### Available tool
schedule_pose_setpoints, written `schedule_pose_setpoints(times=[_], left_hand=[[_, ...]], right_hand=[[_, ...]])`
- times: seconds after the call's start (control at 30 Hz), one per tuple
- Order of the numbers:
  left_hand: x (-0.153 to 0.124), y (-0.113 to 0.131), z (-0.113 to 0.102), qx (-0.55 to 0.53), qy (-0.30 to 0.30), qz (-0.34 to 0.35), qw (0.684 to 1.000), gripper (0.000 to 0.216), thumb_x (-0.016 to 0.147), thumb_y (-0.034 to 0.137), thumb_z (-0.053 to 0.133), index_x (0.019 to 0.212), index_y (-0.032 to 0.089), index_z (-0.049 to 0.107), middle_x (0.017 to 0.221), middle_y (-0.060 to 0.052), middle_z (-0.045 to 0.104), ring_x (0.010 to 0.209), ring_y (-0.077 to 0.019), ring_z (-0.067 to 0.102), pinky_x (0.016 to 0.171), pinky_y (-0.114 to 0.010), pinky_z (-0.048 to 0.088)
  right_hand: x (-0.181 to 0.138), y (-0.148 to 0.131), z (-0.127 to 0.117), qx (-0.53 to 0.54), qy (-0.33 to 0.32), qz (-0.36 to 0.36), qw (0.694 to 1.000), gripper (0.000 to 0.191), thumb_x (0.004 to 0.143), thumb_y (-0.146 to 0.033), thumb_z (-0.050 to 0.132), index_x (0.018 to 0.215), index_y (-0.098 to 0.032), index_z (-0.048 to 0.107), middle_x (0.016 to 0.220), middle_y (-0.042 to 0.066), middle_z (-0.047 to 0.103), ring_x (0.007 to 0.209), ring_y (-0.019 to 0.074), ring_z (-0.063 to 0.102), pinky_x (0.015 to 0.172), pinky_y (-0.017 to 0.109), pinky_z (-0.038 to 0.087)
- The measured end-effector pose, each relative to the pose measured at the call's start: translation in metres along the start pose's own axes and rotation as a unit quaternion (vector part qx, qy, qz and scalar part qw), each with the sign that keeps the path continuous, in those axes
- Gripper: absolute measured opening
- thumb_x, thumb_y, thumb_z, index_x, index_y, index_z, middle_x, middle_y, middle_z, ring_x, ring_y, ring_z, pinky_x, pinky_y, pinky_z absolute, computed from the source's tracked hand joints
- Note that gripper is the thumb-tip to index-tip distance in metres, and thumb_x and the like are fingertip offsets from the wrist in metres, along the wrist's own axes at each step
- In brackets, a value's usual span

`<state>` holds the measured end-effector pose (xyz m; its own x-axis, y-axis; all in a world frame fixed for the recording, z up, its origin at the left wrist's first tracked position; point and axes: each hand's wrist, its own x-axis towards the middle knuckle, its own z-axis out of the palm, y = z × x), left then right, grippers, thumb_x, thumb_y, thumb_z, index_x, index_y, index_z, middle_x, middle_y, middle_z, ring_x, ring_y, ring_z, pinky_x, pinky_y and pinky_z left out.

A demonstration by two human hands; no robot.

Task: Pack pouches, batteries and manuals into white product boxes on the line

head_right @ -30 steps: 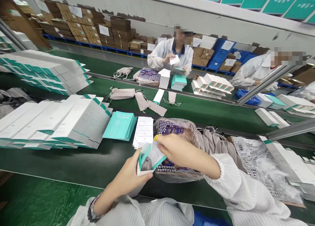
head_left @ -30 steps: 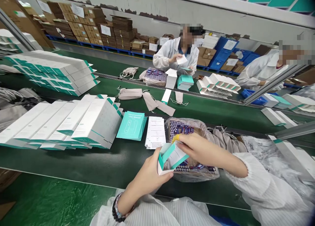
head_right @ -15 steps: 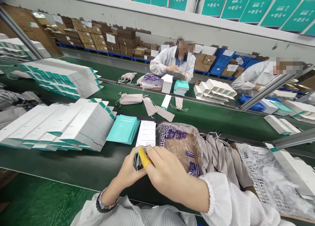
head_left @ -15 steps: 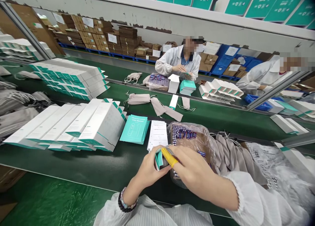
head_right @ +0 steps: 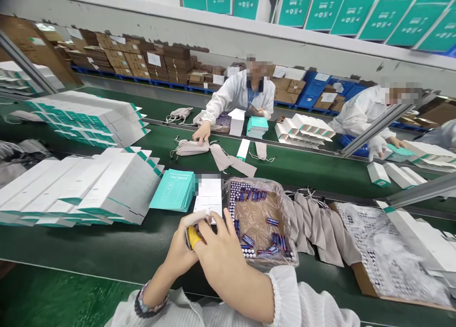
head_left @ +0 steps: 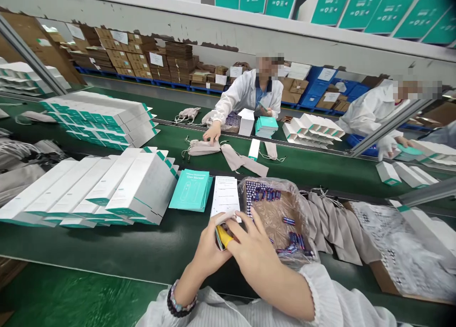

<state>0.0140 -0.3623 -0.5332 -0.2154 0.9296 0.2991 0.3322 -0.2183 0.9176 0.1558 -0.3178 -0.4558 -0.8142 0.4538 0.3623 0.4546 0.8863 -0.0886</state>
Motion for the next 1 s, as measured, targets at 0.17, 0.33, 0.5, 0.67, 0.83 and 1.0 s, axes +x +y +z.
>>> schedule_pose_setpoints(times=[0.17,0.33,0.5,0.67,0.83,1.0], left_hand=[[-0.012,-0.007,-0.003,0.031,0.013,-0.025,0.999,0.059,0.078,0.026,0.076,0.129,0.026,0.046,0.121,-0.007,0.069,0.107,-0.0245,0.069,0.090,-0.036,0.057],[-0.013,-0.013,0.001,0.021,0.022,-0.013,0.999,0.055,0.080,0.030,0.076,0.126,0.025,0.046,0.119,-0.008,0.071,0.109,-0.0261,0.069,0.089,-0.037,0.057],[-0.006,-0.018,0.011,0.022,0.026,0.008,0.999,0.056,0.078,0.033,0.078,0.125,0.026,0.048,0.117,-0.008,0.072,0.108,-0.0272,0.070,0.089,-0.039,0.057],[-0.005,-0.021,0.013,0.008,0.017,-0.001,1.000,0.058,0.079,0.036,0.077,0.128,0.026,0.046,0.119,-0.010,0.070,0.108,-0.0282,0.069,0.090,-0.042,0.057],[-0.005,-0.021,0.014,0.018,0.050,0.017,0.998,0.060,0.077,0.039,0.079,0.126,0.025,0.047,0.118,-0.010,0.067,0.109,-0.0285,0.068,0.089,-0.042,0.057],[-0.004,-0.018,0.017,0.007,0.045,0.014,0.999,0.058,0.078,0.035,0.078,0.126,0.026,0.047,0.117,-0.008,0.068,0.105,-0.0250,0.069,0.089,-0.040,0.056]], right_hand=[[-0.005,0.047,-0.001,0.137,0.016,0.075,0.988,0.027,0.098,-0.018,0.047,0.116,-0.022,0.066,0.110,0.007,0.071,0.113,0.0250,0.059,0.099,0.043,0.049],[-0.009,0.138,0.033,0.057,-0.038,0.304,0.950,0.023,0.096,-0.011,0.045,0.101,-0.014,0.068,0.098,0.013,0.070,0.090,0.0234,0.066,0.082,0.036,0.052],[-0.011,0.166,0.084,0.042,-0.095,0.327,0.939,0.014,0.095,-0.021,0.061,0.106,-0.014,0.066,0.106,0.008,0.069,0.096,0.0213,0.066,0.088,0.041,0.052],[-0.018,0.165,0.073,0.074,-0.069,0.335,0.937,0.016,0.098,-0.016,0.050,0.107,-0.011,0.063,0.101,0.011,0.069,0.094,0.0220,0.067,0.087,0.040,0.052],[-0.025,0.114,0.007,0.168,0.018,0.244,0.955,0.025,0.099,-0.023,0.049,0.123,-0.020,0.055,0.107,0.007,0.069,0.099,0.0199,0.065,0.087,0.034,0.053],[-0.019,0.045,-0.009,0.253,0.118,-0.045,0.959,0.030,0.094,-0.010,0.056,0.120,-0.024,0.060,0.099,0.006,0.067,0.096,0.0219,0.057,0.088,0.043,0.051]])
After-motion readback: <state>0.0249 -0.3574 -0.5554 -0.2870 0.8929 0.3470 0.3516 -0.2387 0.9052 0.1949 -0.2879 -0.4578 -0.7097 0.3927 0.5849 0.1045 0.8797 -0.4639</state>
